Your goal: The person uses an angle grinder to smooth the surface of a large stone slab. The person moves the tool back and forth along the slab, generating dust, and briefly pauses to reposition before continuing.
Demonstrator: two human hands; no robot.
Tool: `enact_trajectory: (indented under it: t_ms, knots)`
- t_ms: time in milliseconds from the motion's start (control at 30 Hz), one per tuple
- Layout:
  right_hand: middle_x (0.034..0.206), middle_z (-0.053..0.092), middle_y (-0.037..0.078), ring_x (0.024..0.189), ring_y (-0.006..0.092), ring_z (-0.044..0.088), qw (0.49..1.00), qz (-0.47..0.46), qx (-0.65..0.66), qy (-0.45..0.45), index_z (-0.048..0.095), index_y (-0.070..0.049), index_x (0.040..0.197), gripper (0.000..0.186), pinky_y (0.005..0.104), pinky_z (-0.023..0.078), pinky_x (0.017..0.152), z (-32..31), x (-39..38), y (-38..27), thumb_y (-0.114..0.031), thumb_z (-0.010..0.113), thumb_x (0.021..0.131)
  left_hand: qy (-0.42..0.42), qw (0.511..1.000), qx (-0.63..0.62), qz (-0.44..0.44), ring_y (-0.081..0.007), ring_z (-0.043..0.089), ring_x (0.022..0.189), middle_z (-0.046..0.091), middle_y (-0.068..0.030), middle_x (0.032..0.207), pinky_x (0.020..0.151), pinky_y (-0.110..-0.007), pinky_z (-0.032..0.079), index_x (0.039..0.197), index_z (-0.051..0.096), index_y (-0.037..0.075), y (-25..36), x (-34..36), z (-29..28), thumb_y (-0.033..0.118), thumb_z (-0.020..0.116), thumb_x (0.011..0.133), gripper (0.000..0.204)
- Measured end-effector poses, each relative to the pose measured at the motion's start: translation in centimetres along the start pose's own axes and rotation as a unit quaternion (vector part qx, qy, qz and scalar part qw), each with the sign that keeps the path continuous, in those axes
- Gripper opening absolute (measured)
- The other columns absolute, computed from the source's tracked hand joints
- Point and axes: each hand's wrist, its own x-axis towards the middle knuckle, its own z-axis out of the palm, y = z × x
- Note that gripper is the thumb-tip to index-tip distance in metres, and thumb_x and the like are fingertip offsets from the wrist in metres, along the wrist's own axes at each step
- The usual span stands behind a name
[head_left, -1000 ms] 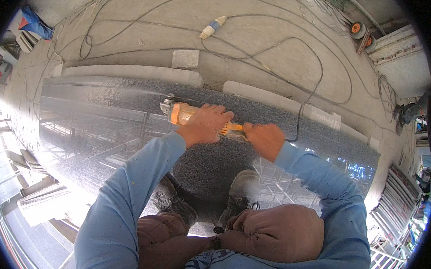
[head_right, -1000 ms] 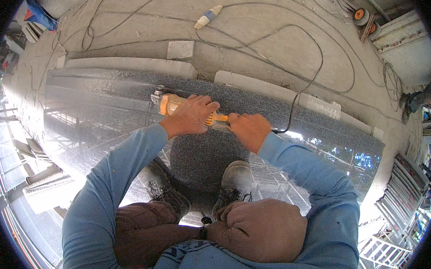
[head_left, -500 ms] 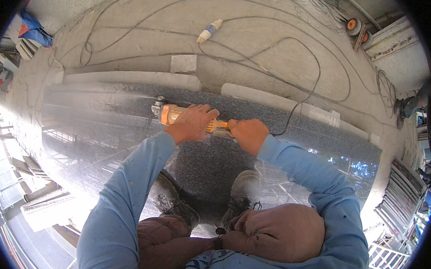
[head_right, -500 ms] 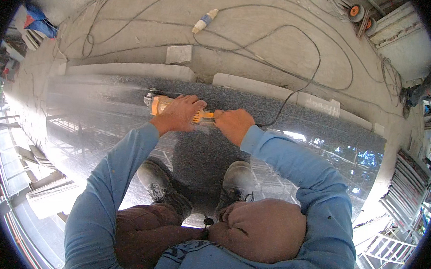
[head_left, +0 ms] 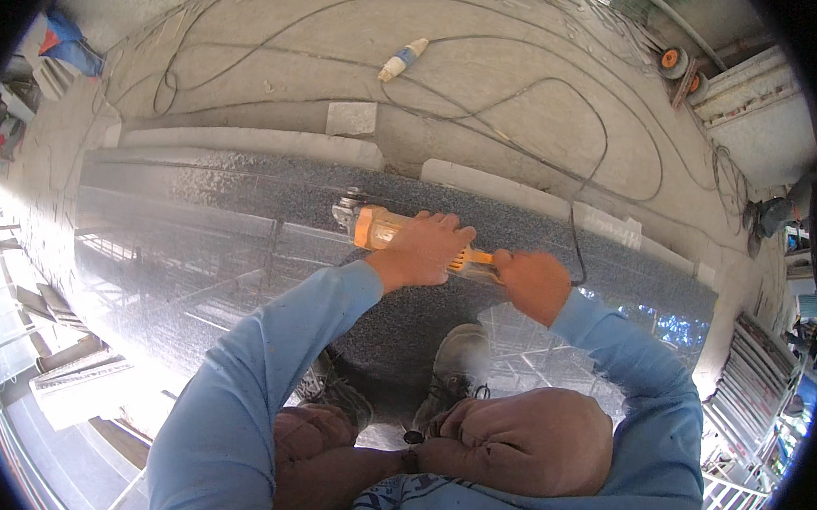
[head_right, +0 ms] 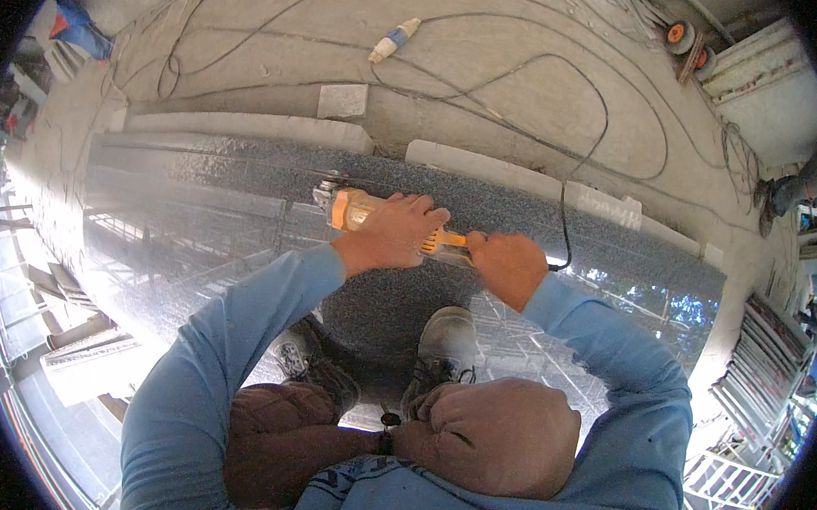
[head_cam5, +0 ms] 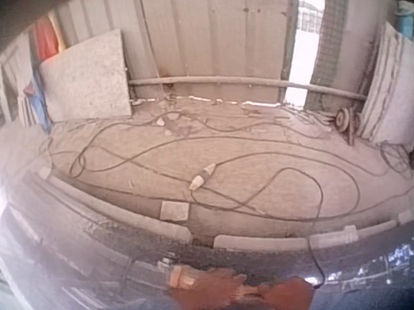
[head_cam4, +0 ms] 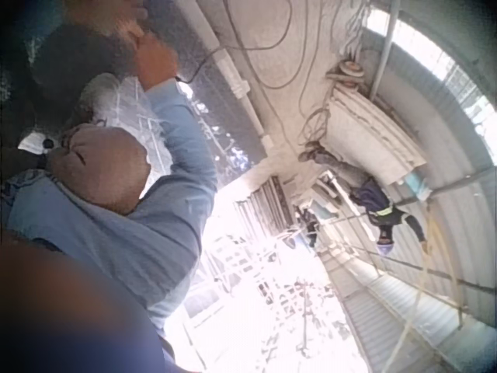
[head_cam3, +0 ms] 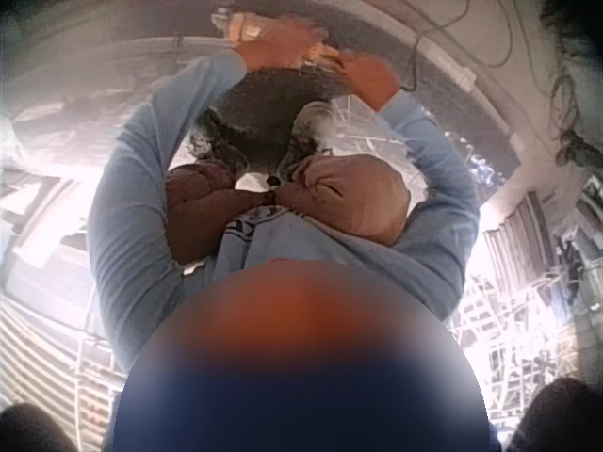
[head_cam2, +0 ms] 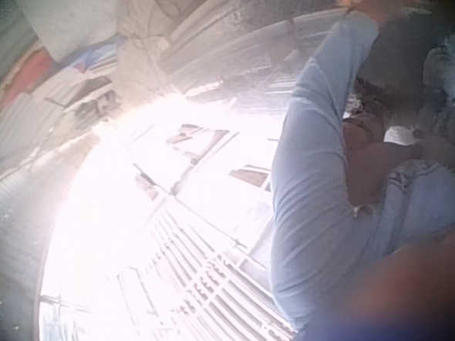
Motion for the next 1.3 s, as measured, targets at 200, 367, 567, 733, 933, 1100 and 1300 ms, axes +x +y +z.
enact_trajectory:
  t_ms: [200,367,567,733,933,1100,1300]
  knots:
    - [0.079,0.069,0.017,0.072,0.0332,0.072,1.0,0.007,-0.001,-0.009,0.056,-0.002,0.099,0.015,0.0451,0.057,0.06,-0.3,-0.2,0.2,-0.011,0.06,0.088,0.013,1.0,0.003,0.01,-0.0333,0.059,0.112,0.058,-0.0142,0.111,0.097,-0.046,0.046,0.13,0.052,0.009,-0.2,0.4,0.5,0.02,0.081,0.068,0.069]
    - [0.079,0.07,0.017,0.073,0.0337,0.072,1.0,-0.009,0.009,-0.003,0.055,-0.002,0.101,0.015,0.045,0.057,0.06,-0.3,1.2,-0.6,-0.011,0.059,0.089,0.009,1.0,0.008,-0.003,-0.0338,0.059,0.113,0.058,-0.0142,0.111,0.097,-0.046,0.046,0.129,0.054,0.009,-1.5,-0.5,0.5,0.02,0.081,0.068,0.067]
    - [0.081,0.07,0.018,0.074,0.0338,0.072,0.999,-0.019,0.029,-0.014,0.054,-0.002,0.102,0.015,0.046,0.057,0.061,0.4,3.4,-1.3,-0.013,0.056,0.092,-0.001,1.0,0.017,-0.018,-0.0342,0.058,0.113,0.058,-0.0148,0.112,0.099,-0.046,0.045,0.129,0.054,0.009,-3.3,-1.5,0.6,0.019,0.079,0.07,0.065]
    - [0.081,0.07,0.017,0.076,0.0339,0.072,0.998,-0.04,0.042,0.021,0.055,-0.002,0.102,0.015,0.0462,0.057,0.063,2.1,5.1,-1.5,-0.014,0.056,0.093,0.025,0.999,0.017,-0.019,-0.0345,0.059,0.111,0.058,-0.0145,0.112,0.1,-0.047,0.044,0.128,0.054,0.009,-5.2,-2.3,1.2,0.02,0.079,0.07,0.063]
    - [0.081,0.071,0.016,0.076,0.0337,0.072,0.997,-0.045,0.047,0.033,0.056,-0.002,0.102,0.015,0.0456,0.057,0.064,2.2,7.1,-2.7,-0.012,0.055,0.091,0.016,0.999,0.021,-0.024,-0.0351,0.059,0.109,0.058,-0.0144,0.109,0.097,-0.047,0.046,0.126,0.055,0.008,-7.0,-3.4,0.4,0.023,0.08,0.071,0.062]
    - [0.081,0.07,0.017,0.074,0.0343,0.072,0.999,-0.031,0.04,0.016,0.057,-0.003,0.1,0.014,0.0464,0.057,0.064,1.3,6.0,-2.4,-0.013,0.056,0.091,0.022,0.999,0.026,-0.011,-0.0349,0.058,0.109,0.057,-0.0137,0.109,0.096,-0.047,0.046,0.128,0.053,0.009,-6.5,-3.0,0.9,0.024,0.081,0.069,0.067]
    - [0.08,0.07,0.018,0.073,0.0353,0.071,1.0,0.004,0.027,-0.002,0.057,-0.002,0.099,0.015,0.0472,0.057,0.063,0.5,2.6,-1.6,-0.013,0.058,0.089,0.009,1.0,0.02,0.005,-0.0337,0.059,0.111,0.059,-0.0145,0.112,0.094,-0.046,0.047,0.13,0.053,0.009,-2.8,-1.4,0.4,0.02,0.08,0.069,0.068]
